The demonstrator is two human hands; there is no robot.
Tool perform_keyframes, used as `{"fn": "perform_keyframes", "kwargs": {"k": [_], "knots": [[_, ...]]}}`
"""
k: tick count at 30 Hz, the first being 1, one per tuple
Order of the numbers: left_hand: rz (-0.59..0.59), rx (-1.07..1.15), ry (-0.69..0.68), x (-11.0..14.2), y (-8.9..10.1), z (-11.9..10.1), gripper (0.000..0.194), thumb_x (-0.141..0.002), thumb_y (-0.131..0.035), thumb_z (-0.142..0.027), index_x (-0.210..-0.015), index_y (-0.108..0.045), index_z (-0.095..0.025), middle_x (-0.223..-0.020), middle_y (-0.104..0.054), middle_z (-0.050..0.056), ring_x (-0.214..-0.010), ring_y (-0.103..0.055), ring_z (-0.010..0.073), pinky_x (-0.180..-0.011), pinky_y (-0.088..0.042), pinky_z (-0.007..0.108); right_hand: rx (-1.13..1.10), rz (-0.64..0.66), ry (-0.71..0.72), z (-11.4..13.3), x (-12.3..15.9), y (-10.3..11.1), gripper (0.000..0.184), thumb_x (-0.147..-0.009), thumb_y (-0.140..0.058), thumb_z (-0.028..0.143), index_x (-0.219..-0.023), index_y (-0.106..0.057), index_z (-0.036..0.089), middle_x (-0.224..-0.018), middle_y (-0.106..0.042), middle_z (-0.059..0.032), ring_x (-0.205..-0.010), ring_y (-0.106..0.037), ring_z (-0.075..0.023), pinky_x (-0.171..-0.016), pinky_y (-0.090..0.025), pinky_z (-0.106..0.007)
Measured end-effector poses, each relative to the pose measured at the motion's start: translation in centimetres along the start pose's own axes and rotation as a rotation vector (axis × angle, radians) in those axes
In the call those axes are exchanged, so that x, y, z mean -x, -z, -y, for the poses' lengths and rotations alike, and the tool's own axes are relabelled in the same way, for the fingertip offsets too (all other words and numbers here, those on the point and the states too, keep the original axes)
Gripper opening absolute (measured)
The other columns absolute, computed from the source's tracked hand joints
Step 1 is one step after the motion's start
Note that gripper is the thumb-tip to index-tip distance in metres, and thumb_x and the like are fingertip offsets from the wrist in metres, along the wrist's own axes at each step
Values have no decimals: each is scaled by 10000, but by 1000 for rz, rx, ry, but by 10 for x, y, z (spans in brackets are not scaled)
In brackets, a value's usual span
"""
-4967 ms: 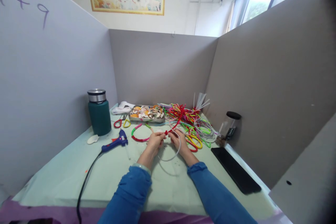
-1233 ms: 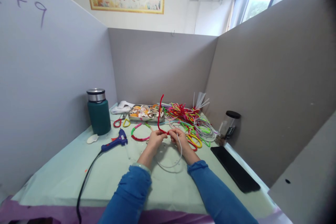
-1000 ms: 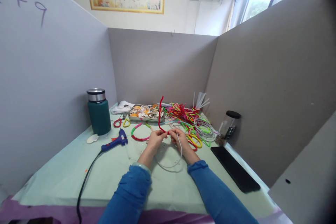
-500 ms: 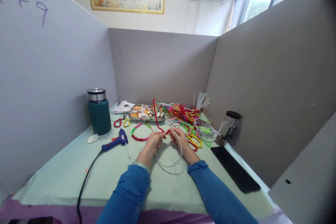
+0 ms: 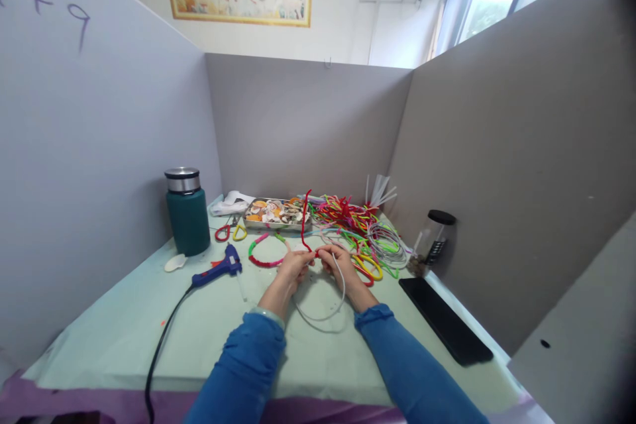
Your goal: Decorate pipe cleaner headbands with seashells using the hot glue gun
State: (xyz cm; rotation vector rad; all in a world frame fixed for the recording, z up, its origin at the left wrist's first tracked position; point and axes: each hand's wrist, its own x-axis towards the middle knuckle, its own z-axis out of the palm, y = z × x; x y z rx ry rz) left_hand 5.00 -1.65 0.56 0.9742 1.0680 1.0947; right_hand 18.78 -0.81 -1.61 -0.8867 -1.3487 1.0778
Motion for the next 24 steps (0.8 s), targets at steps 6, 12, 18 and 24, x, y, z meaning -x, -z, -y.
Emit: {"fn": "perform_keyframes", "kwargs": {"k": [6, 12, 18, 24], "knots": [[-17, -41, -57, -1, 0, 2, 340, -580, -735, -401, -669, -526, -148, -571, -522, -34, -357, -262, 12, -368, -94, 199, -18, -21, -17, -2, -1, 0, 298, -688, -672, 467, -746, -652, 175, -487, -454, 53, -440, -367, -92, -432, -263, -232], [-24, -45, -92, -1, 1, 3, 354, -594, -729, -438, -669, -540, -148, -571, -534, -33, -354, -266, 14, -369, -97, 204, 7, -40, -21, -2, -1, 0, 312, -680, -677, 489, -692, -623, 182, -478, -454, 52, -433, -362, -95, -427, -249, -236], [-30, -47, -96, -2, 0, 3, 361, -597, -728, -438, -721, -525, -167, -531, -535, -42, -338, -252, 20, -376, -102, 196, 14, -40, 2, 0, 0, 0, 304, -679, -683, 480, -658, -609, 186, -467, -442, 54, -433, -351, -95, -427, -237, -243], [-183, -197, -293, -10, 0, 8, 281, -625, -721, -387, -714, -553, -180, -545, -600, -14, -400, -433, 77, -440, -298, 202, -15, -58, -7, 1, 0, -2, 311, -681, -685, 478, -662, -597, 180, -456, -439, 56, -419, -342, -87, -417, -223, -237]]}}
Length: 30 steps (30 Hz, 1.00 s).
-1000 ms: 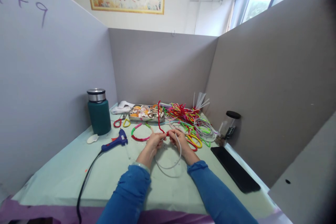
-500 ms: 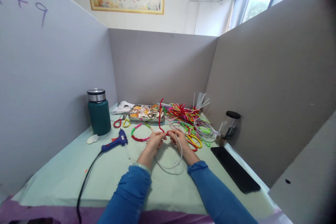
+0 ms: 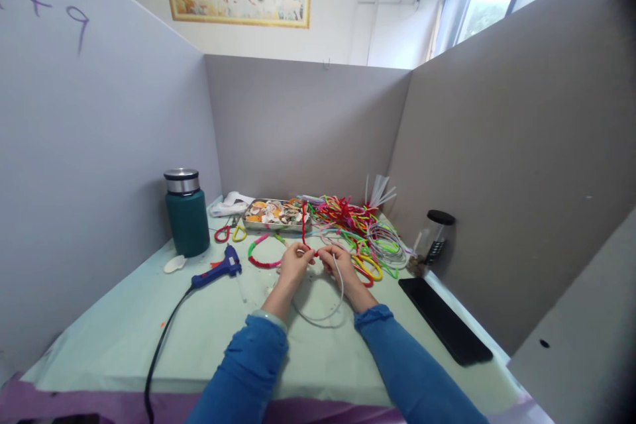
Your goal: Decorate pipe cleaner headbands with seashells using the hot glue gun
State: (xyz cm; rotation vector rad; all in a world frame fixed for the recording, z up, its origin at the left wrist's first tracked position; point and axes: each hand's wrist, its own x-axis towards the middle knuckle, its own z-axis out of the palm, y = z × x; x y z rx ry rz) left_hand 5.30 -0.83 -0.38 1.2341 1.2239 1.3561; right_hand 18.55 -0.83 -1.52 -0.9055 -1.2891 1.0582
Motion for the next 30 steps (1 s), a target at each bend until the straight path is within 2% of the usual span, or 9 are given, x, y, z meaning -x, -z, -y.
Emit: {"fn": "perform_keyframes", "kwargs": {"k": [3, 9, 17, 21, 26, 30], "knots": [[-32, -97, -83, -2, 0, 2, 197, -648, -707, -345, -686, -601, -184, -576, -615, -5, -493, -529, 118, -515, -379, 230, -20, 0, -11, -3, -2, 0, 322, -672, -695, 485, -676, -593, 179, -466, -441, 58, -416, -347, -84, -408, -221, -233], [-50, -229, -212, -1, 0, 1, 88, -704, -667, -283, -707, -668, -195, -632, -641, 2, -561, -554, 126, -615, -427, 253, -65, -7, -13, -12, -7, 4, 350, -683, -685, 517, -696, -588, 181, -466, -432, 67, -407, -346, -79, -409, -230, -227], [-43, -355, -302, -1, -1, 2, 150, -772, -597, -217, -823, -730, -167, -752, -704, 39, -610, -583, 126, -627, -447, 246, -106, -33, -40, -16, -9, 6, 378, -654, -708, 531, -718, -606, 173, -488, -466, 64, -409, -370, -70, -404, -241, -211], [-15, -401, -357, 0, -1, 1, 156, -757, -624, -203, -847, -746, -167, -842, -725, 53, -628, -581, 119, -654, -453, 249, -139, -37, -38, -14, -8, 6, 369, -646, -722, 518, -716, -608, 173, -489, -461, 64, -417, -371, -67, -408, -248, -207], [-16, -361, -308, -2, -1, 3, 169, -736, -645, -218, -850, -762, -175, -794, -730, 58, -650, -590, 140, -651, -445, 258, -153, -24, -21, -13, -8, 4, 376, -654, -723, 524, -730, -606, 175, -500, -460, 62, -429, -382, -71, -405, -263, -200], [-58, -227, -244, -7, -1, 8, 208, -735, -638, -271, -849, -765, -152, -748, -723, 70, -650, -590, 157, -606, -426, 252, -164, -21, -31, -16, -9, 3, 411, -680, -686, 570, -728, -588, 175, -588, -525, 34, -430, -400, -62, -391, -278, -191]]}}
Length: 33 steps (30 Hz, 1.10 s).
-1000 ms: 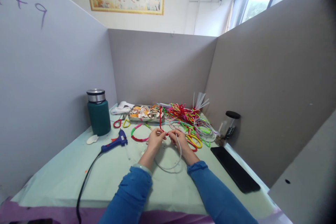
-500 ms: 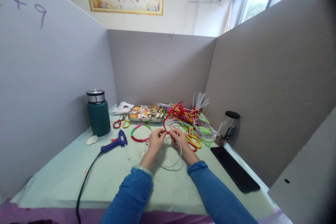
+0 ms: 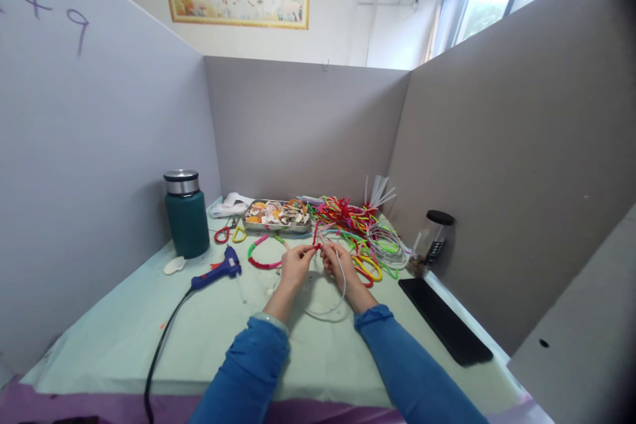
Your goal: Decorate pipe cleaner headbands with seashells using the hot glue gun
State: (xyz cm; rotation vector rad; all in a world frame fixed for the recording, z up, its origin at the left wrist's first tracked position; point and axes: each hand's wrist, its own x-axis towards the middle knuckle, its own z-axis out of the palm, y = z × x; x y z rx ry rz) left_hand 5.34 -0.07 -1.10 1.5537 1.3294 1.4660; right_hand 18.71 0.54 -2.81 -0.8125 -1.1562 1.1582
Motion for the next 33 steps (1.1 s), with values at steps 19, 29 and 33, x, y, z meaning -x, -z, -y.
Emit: {"fn": "perform_keyframes", "kwargs": {"k": [19, 29, 33], "knots": [[92, 619, 286, 4, 4, -12, 405, -549, -789, -388, -803, -699, -85, -486, -516, -29, -388, -307, 31, -397, -146, 193, 176, 79, -17, -1, 3, -3, 402, -726, -624, 581, -753, -619, 180, -614, -555, 10, -453, -418, -93, -414, -292, -222], [131, 629, 373, 4, 2, -9, 327, -581, -775, -354, -723, -639, -93, -633, -622, 35, -395, -326, 22, -352, -163, 174, 112, -15, 47, 6, 6, -4, 343, -699, -668, 502, -662, -538, 187, -511, -423, 62, -456, -336, -88, -440, -239, -226], [159, 640, 397, 5, 2, -8, 282, -612, -758, -314, -717, -609, -98, -616, -597, 21, -403, -345, 25, -348, -154, 160, 116, -8, 45, 9, 8, -6, 333, -702, -656, 497, -663, -531, 191, -514, -418, 65, -453, -321, -86, -448, -234, -231]]}}
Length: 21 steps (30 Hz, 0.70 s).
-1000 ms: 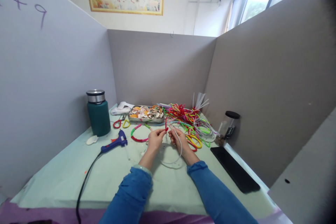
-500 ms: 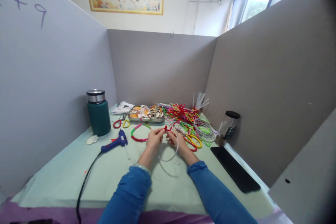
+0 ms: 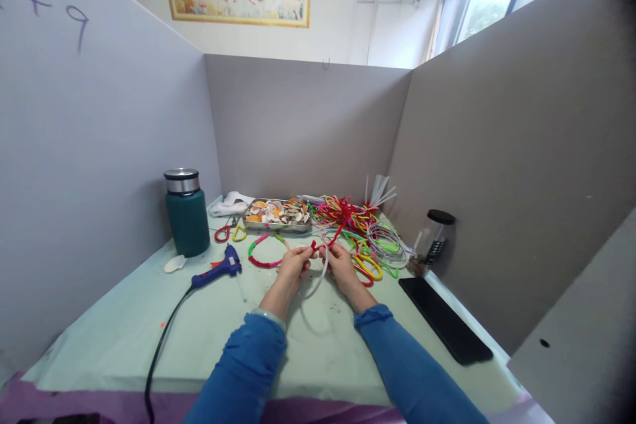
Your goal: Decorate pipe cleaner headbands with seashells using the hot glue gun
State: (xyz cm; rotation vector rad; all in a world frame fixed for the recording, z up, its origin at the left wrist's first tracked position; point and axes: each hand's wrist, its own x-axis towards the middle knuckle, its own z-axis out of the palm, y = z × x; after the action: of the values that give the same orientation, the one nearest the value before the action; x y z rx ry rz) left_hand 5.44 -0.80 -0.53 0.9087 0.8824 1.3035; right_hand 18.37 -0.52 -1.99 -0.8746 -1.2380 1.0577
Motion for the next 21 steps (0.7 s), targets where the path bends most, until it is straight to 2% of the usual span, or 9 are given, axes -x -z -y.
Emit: {"fn": "perform_keyframes", "kwargs": {"k": [5, 10, 16, 21], "knots": [[-25, -34, 61, 2, 0, 0, 211, -656, -722, -249, -724, -580, -108, -591, -574, 5, -398, -361, 27, -343, -164, 155, 53, 10, -3, 2, 1, 0, 360, -681, -677, 514, -625, -520, 195, -489, -408, 62, -456, -326, -94, -447, -234, -236], [-34, -140, 91, 2, -1, 3, 161, -699, -675, -244, -723, -579, -116, -561, -561, -7, -361, -351, 28, -331, -182, 170, 84, 11, -7, -1, -1, 2, 382, -670, -693, 532, -608, -549, 183, -507, -457, 43, -459, -353, -94, -444, -254, -235], [-32, -254, 101, 1, -1, 6, 137, -712, -641, -246, -735, -588, -122, -508, -533, -29, -317, -342, 38, -325, -186, 190, 32, 31, -60, -3, -1, 1, 325, -679, -687, 494, -682, -622, 175, -489, -469, 47, -434, -346, -88, -430, -259, -227], [-48, -308, 88, 0, 0, 7, 146, -700, -629, -244, -638, -550, -139, -483, -519, -30, -305, -310, 35, -328, -163, 200, 150, 95, 4, -3, -2, 1, 274, -694, -660, 448, -726, -683, 176, -559, -573, 7, -516, -477, -134, -479, -335, -242]]}}
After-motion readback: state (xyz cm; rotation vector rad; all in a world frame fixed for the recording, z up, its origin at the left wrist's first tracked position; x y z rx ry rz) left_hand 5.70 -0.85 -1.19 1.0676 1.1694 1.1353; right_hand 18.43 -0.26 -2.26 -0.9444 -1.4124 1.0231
